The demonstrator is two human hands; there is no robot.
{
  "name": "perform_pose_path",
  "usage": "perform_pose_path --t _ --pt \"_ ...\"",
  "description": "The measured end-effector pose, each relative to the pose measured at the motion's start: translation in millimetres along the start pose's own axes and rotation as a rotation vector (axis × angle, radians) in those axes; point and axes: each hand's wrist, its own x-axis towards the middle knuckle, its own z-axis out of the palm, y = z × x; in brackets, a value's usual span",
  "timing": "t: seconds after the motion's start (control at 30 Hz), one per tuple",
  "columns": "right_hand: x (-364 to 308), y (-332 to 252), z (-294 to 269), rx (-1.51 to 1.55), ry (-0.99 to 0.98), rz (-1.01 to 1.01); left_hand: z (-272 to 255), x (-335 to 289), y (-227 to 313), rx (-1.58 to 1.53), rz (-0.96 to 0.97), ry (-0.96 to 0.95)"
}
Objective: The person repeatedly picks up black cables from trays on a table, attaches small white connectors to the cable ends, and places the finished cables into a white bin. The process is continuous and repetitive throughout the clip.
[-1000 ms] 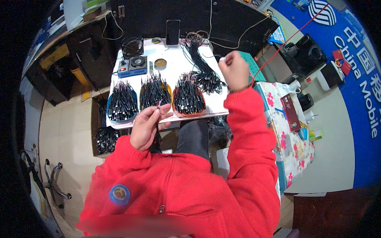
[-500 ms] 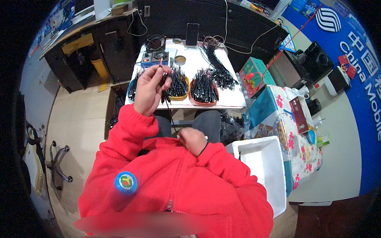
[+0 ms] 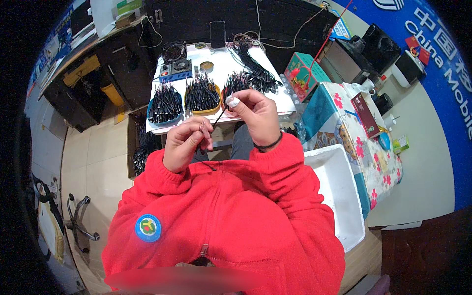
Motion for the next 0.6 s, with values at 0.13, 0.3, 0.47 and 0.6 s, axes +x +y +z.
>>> perform_pose_path --t 0.13,0.3,0.47,0.6 --pt "-7.1 -4.8 4.1 -0.122 -0.025 -0.061 4.0 9.2 3.9 -0.097 -0.221 0.209" --pt "-6.2 5.8 11.3 -0.248 -0.098 -0.159 17.4 18.9 3.0 -0.186 -0.208 0.212" --pt "-8.5 14.2 16.2 -0.189 -0.083 -0.168 15.2 17.7 0.7 -0.133 -0.259 0.219" --pt "-11.0 16.7 15.1 -0.106 -0.061 -0.070 14.9 14.8 -2.9 -0.072 -0.220 0.244"
